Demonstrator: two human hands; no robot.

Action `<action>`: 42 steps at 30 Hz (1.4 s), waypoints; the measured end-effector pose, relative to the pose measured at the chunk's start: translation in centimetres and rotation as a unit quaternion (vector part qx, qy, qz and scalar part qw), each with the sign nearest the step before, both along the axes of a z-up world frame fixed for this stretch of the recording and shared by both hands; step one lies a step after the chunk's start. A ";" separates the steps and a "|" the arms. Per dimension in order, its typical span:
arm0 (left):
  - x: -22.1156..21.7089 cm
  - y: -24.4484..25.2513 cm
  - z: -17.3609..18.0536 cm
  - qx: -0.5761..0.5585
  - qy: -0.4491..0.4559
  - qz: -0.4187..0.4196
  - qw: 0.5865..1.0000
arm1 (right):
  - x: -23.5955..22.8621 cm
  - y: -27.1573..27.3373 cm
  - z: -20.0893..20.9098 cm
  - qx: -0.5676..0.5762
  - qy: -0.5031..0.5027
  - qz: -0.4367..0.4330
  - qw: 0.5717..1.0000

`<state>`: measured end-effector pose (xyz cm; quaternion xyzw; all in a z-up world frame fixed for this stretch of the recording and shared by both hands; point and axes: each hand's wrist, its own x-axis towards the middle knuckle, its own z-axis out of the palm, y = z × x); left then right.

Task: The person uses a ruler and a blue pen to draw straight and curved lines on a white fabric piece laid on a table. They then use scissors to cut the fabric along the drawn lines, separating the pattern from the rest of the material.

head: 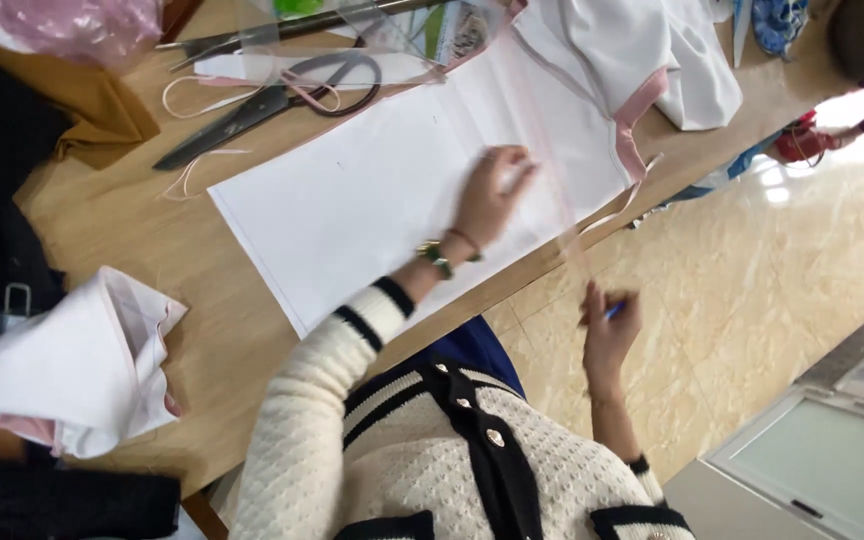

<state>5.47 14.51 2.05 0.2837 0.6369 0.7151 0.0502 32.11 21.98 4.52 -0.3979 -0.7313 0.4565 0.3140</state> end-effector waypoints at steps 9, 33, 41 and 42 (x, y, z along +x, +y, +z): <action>-9.3 -9.3 -6.3 -0.324 0.236 0.132 0.907 | 10.9 -6.3 -6.7 -0.095 -0.075 -0.036 0.992; -7.4 -9.6 -0.6 -0.500 0.222 0.029 0.837 | -7.1 0.2 2.5 -0.084 0.050 0.068 0.993; -7.4 -9.7 -0.3 -0.519 0.215 0.016 0.827 | -16.9 0.2 3.3 -0.206 0.074 0.200 0.955; -7.5 -9.7 -0.2 -0.515 0.220 0.015 0.828 | -18.2 0.2 3.0 -0.220 0.097 0.237 0.941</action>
